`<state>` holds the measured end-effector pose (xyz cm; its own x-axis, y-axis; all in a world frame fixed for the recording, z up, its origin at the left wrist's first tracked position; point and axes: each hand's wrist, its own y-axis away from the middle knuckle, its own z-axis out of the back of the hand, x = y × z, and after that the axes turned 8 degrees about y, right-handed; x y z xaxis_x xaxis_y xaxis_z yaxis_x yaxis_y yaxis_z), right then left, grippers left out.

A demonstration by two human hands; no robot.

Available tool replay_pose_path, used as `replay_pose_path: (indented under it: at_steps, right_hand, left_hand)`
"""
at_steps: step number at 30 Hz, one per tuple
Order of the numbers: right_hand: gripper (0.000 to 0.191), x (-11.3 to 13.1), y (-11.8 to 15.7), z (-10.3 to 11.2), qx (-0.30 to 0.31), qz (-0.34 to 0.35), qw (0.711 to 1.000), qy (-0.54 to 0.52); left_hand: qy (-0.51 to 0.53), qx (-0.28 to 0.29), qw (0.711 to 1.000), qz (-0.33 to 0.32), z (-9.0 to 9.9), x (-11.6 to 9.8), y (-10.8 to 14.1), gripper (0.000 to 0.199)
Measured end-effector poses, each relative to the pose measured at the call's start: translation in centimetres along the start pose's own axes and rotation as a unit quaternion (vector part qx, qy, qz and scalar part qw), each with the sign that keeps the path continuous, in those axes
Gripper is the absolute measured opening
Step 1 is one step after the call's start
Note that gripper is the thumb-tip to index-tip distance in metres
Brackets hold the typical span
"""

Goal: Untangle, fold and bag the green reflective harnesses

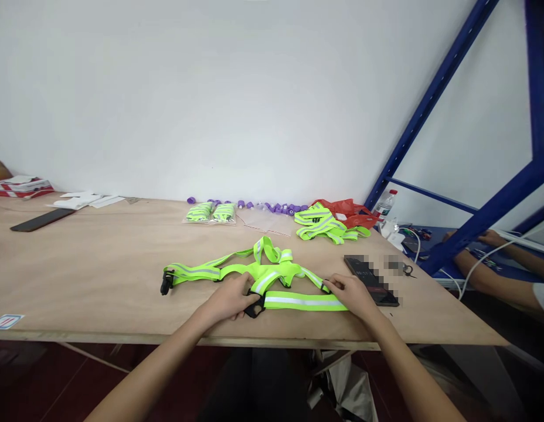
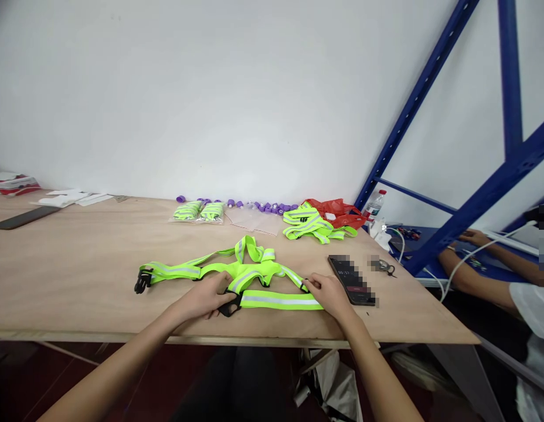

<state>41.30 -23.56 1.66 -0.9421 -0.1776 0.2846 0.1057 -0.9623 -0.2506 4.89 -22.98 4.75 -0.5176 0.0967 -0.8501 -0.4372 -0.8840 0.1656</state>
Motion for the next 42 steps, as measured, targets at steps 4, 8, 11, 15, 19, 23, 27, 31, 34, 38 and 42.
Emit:
replay_pose_path:
  at_steps: [4,8,11,15,19,23,27,31,34,38,42]
  right_hand:
    - [0.035,1.1,-1.7,0.8,-0.006,-0.014,0.998,0.062]
    - [0.024,3.2,-4.7,1.3,0.004,-0.027,0.998,0.055]
    - [0.028,5.0,-7.4,1.0,0.043,-0.042,0.997,0.047]
    - [0.043,7.1,-10.7,-0.7,0.112,-0.036,0.992,0.046]
    - [0.049,8.2,-13.1,-2.7,0.163,-0.012,0.986,0.023]
    - [0.053,8.3,-14.5,-3.6,0.203,-0.004,0.979,0.002]
    - [0.054,8.3,-14.9,-3.2,0.224,0.008,0.975,-0.011]
    - [0.056,9.1,-14.7,-3.0,0.213,0.044,0.976,-0.026]
    - [0.054,9.9,-14.7,-3.3,0.211,0.054,0.976,-0.015]
    - [0.044,10.9,-15.4,-3.3,0.202,0.053,0.978,0.016]
    - [0.029,11.3,-16.5,-2.3,0.131,0.017,0.989,0.061]
  left_hand:
    - [-0.220,-0.085,0.970,-0.052,-0.3,-0.8,0.0,0.030]
    - [-0.292,-0.098,0.951,-0.026,-0.9,-1.0,-0.1,0.035]
    - [-0.319,-0.120,0.938,-0.062,-1.5,-0.6,0.2,0.034]
    - [-0.347,-0.187,0.905,-0.157,-2.5,0.6,0.6,0.033]
    - [-0.337,-0.224,0.897,-0.180,-3.2,1.6,0.8,0.039]
    - [-0.327,-0.225,0.897,-0.195,-3.3,1.6,0.8,0.040]
    - [-0.318,-0.203,0.906,-0.194,-3.1,1.5,0.5,0.049]
    - [-0.295,-0.167,0.926,-0.166,-3.4,1.9,0.3,0.053]
    - [-0.290,-0.169,0.930,-0.149,-3.7,2.2,0.2,0.052]
    - [-0.310,-0.163,0.926,-0.140,-4.0,1.9,0.4,0.054]
    - [-0.336,-0.151,0.922,-0.116,-4.6,0.9,1.0,0.059]
